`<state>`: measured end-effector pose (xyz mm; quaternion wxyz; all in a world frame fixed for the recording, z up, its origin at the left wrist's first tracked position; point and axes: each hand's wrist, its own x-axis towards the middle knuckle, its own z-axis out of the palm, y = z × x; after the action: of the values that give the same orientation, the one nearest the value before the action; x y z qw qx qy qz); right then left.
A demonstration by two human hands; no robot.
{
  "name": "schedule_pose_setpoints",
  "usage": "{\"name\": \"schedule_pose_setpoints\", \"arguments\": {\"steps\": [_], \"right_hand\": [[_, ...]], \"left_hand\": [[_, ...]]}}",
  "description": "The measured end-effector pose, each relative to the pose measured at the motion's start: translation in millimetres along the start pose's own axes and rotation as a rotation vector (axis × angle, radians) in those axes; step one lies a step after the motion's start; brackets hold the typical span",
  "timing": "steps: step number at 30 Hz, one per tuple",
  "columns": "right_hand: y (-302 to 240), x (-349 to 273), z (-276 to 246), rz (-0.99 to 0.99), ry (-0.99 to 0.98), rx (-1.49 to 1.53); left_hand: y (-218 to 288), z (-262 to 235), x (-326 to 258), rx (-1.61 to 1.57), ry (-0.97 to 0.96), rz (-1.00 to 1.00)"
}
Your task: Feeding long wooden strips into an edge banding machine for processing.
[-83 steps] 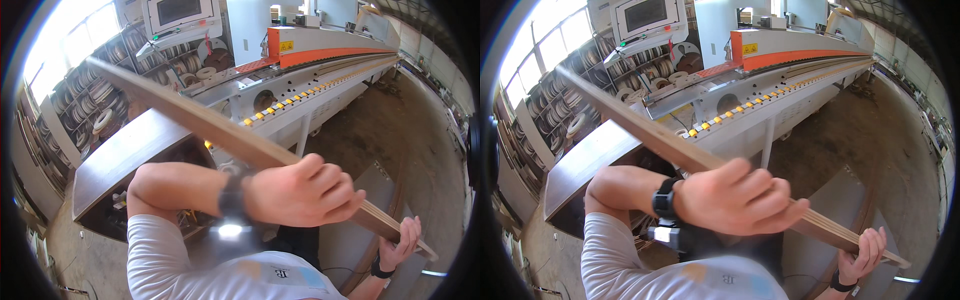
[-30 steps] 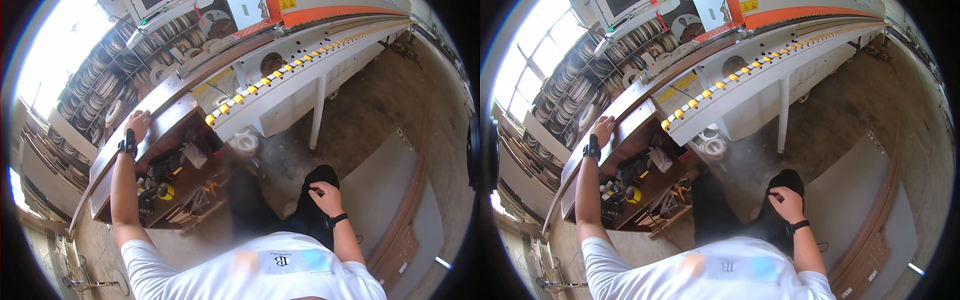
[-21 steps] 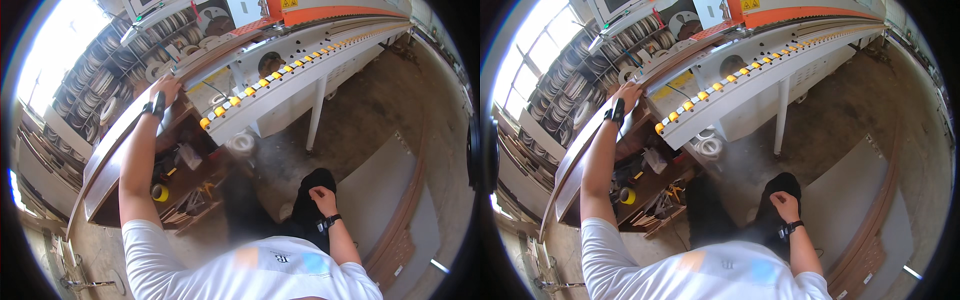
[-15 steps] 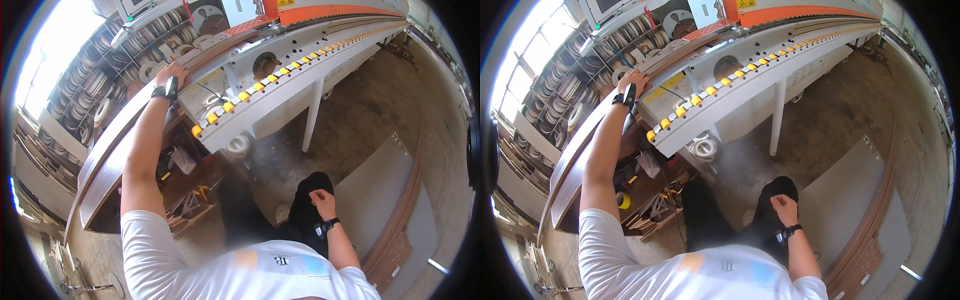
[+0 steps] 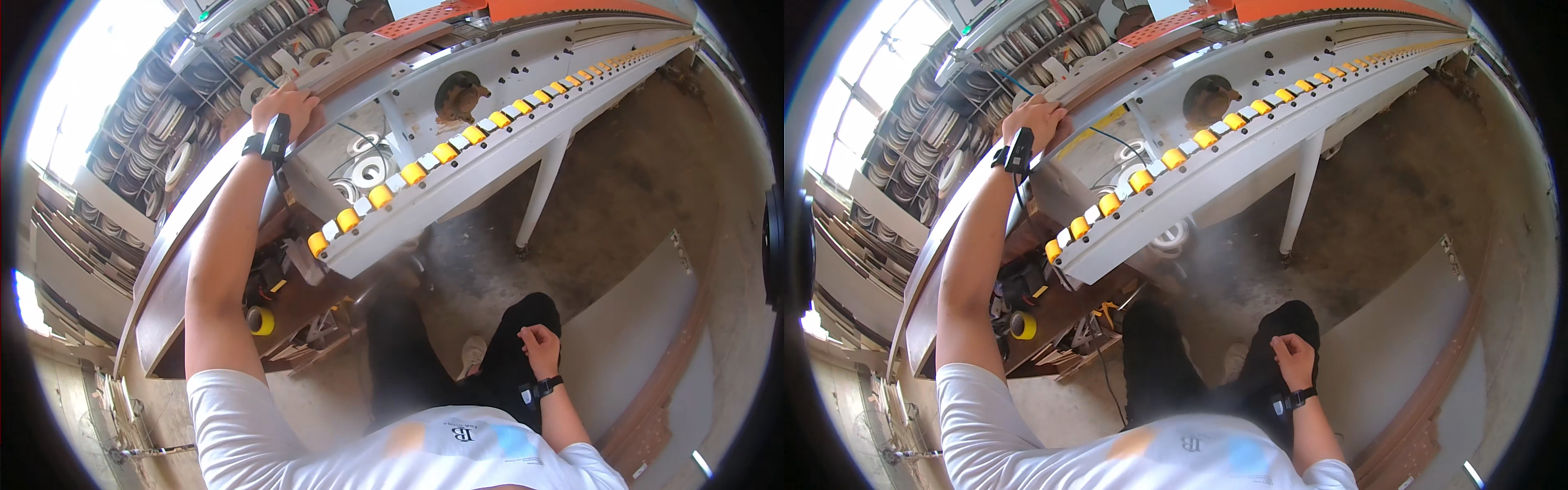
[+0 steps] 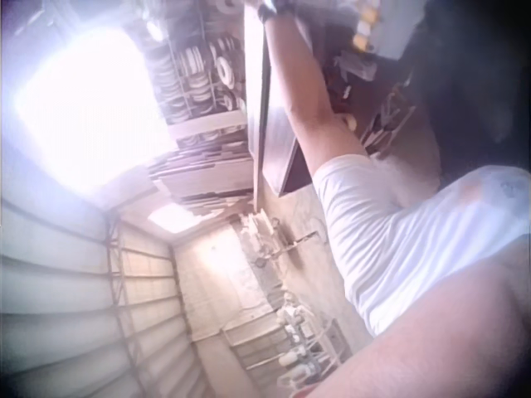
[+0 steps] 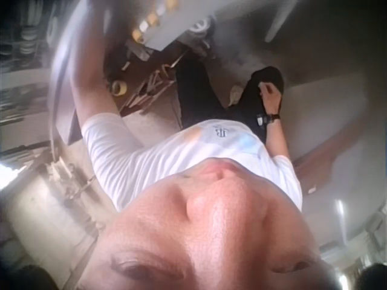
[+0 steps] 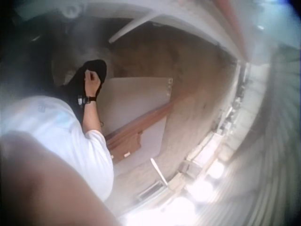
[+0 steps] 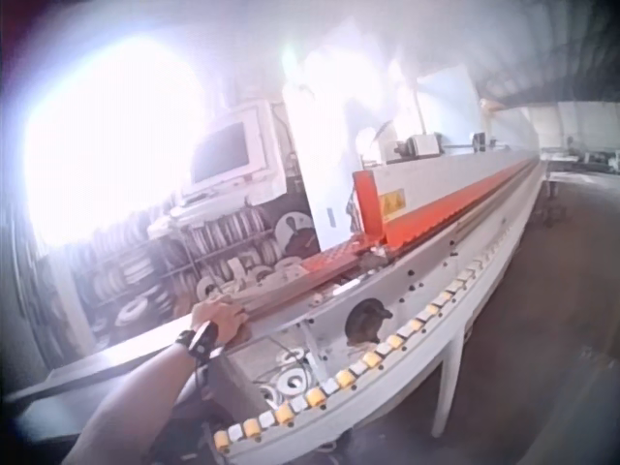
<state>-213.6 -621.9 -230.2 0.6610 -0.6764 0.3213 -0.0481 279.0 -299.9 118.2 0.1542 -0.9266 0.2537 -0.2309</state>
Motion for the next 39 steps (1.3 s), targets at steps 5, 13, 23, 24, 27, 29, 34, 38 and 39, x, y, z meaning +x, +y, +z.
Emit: {"name": "schedule_pose_setpoints", "arguments": {"steps": [5,13,23,24,27,29,34,38,39], "right_hand": [[2,3,9,-0.012,-0.031,0.042],[6,2,1,-0.041,-0.027,0.01],[19,4,-18,-0.039,0.031,0.29],[22,6,-18,-0.028,0.029,0.306],[19,7,-15,-0.024,0.018,0.276],[17,7,-14,-0.019,0.008,0.23],[21,3,-11,-0.017,0.002,0.151],[14,-1,-8,-0.011,0.034,0.057],[15,0,-8,-0.014,0.036,0.056]], "left_hand": [[19,8,28,-0.041,-0.003,-0.068],[76,20,95,-0.105,0.04,-0.142],[0,38,46,-0.215,-0.034,-0.09],[-16,39,37,-0.241,-0.062,-0.084],[-46,37,11,-0.265,-0.135,-0.106],[-58,32,-6,-0.271,-0.175,-0.135],[-56,28,-13,-0.292,-0.214,-0.364],[-55,27,-9,-0.328,-0.202,-0.368],[-60,30,-12,-0.329,-0.204,-0.38]]}}
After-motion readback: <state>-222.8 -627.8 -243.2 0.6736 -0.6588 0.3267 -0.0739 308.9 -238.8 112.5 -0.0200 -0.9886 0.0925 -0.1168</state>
